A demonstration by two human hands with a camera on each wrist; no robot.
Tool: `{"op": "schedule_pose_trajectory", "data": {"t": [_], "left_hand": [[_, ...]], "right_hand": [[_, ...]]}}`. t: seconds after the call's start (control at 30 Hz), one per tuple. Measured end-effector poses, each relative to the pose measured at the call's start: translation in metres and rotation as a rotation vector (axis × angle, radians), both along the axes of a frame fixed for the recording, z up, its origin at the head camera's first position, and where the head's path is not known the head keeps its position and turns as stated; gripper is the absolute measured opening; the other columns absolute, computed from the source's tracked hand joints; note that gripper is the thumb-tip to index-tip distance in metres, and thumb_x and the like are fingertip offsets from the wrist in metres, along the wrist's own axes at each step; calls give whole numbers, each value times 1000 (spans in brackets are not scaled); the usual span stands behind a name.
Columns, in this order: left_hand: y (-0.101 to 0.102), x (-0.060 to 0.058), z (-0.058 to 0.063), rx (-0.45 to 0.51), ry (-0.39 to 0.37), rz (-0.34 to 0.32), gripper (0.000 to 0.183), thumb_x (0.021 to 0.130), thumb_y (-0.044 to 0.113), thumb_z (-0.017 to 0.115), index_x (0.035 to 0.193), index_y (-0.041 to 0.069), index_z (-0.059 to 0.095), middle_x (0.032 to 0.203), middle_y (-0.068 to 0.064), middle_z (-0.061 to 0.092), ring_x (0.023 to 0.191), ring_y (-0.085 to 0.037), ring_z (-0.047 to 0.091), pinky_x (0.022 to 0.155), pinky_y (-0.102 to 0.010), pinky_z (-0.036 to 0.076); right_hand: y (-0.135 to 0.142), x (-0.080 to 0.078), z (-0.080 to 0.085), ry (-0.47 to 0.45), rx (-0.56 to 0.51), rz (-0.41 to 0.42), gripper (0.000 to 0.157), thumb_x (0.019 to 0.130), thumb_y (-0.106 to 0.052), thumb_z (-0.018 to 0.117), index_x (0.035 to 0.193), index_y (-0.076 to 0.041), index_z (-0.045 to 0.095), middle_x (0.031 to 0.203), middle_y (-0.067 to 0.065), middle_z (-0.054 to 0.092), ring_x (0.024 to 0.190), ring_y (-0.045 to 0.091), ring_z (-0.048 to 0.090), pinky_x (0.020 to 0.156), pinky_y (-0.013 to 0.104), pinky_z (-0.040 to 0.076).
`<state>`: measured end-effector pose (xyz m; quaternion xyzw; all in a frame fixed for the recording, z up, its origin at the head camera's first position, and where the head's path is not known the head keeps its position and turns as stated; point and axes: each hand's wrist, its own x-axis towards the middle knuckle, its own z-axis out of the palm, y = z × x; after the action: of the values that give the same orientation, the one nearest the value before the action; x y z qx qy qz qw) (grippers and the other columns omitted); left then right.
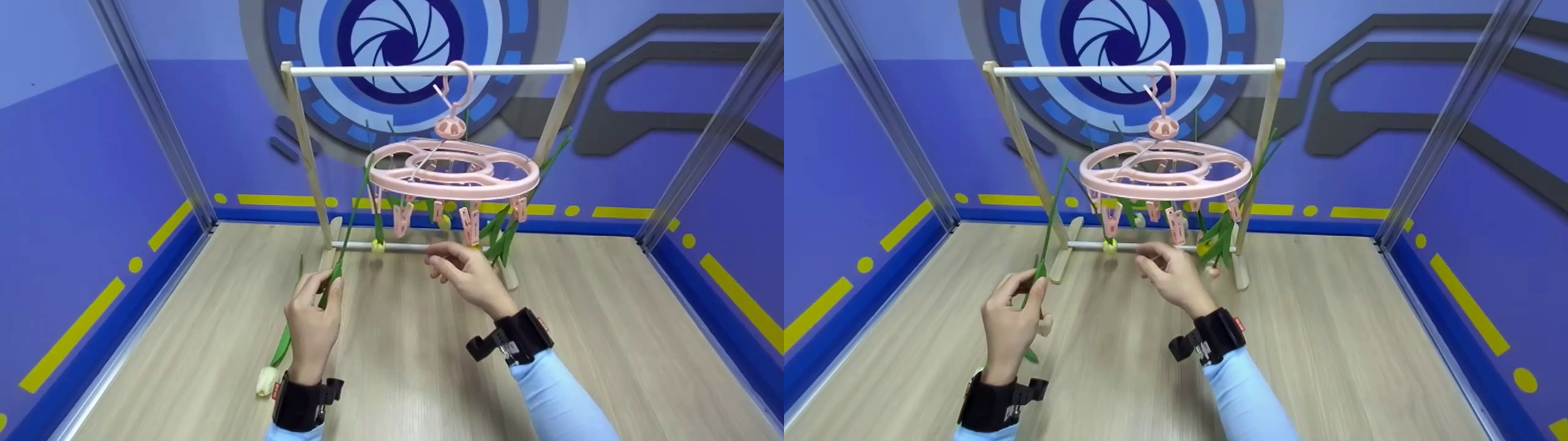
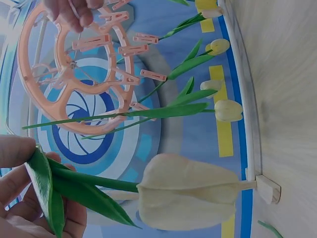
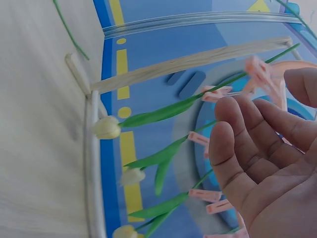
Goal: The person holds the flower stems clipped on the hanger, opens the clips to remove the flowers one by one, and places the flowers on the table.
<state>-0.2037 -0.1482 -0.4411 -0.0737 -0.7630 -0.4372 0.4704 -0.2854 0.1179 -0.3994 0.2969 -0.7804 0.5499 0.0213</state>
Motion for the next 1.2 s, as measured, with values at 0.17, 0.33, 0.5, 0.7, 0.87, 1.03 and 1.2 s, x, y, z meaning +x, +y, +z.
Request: {"op": "schedule_pose_trajectory", "data": {"t": [0.17,0.33,0.5,0.7,0.87,1.03,1.2], "left_hand": [[-4,1,1,10,-1,17,13,93,-1,73,106,-4,75,91,-11,70,80,-24,67,64,-39,54],[-11,1,2,16,-8,28,14,93,-1,73,105,-6,75,91,-13,70,79,-25,66,70,-29,52],[-17,0,2,40,-24,46,10,92,-2,74,102,-4,75,89,-12,69,77,-23,64,69,-24,49],[-23,-1,1,69,-69,73,12,92,-1,74,103,-5,76,89,-13,69,76,-20,60,67,-21,44],[-26,-3,-2,78,-98,97,14,91,-1,76,104,-5,76,89,-13,70,74,-20,61,65,-21,44],[-28,-4,-6,84,-154,126,14,92,0,75,104,-5,76,89,-14,70,73,-20,62,64,-25,49],[-29,-5,-8,94,-212,141,14,92,0,75,105,-6,76,91,-16,70,70,-21,63,61,-26,50]], "right_hand": [[2,4,-14,24,15,-18,22,106,-12,58,120,1,69,105,13,71,89,29,67,76,30,57],[3,9,-25,52,45,-50,20,105,-9,58,118,2,70,105,12,72,89,25,68,76,24,55],[3,12,-36,66,15,-43,19,104,-6,58,116,3,70,104,14,72,87,16,67,75,23,55],[1,17,-48,70,-49,-5,20,104,-4,58,116,8,68,106,19,71,87,15,67,74,24,55],[-1,22,-55,5,-69,-9,22,104,-6,58,119,8,67,110,22,70,89,15,67,76,25,56],[-3,25,-63,-11,-81,-16,24,104,-6,58,119,10,66,111,26,69,89,18,68,75,24,55],[-2,29,-72,-20,-87,-23,22,104,-6,59,119,8,67,110,22,70,89,14,67,75,24,56]]}}
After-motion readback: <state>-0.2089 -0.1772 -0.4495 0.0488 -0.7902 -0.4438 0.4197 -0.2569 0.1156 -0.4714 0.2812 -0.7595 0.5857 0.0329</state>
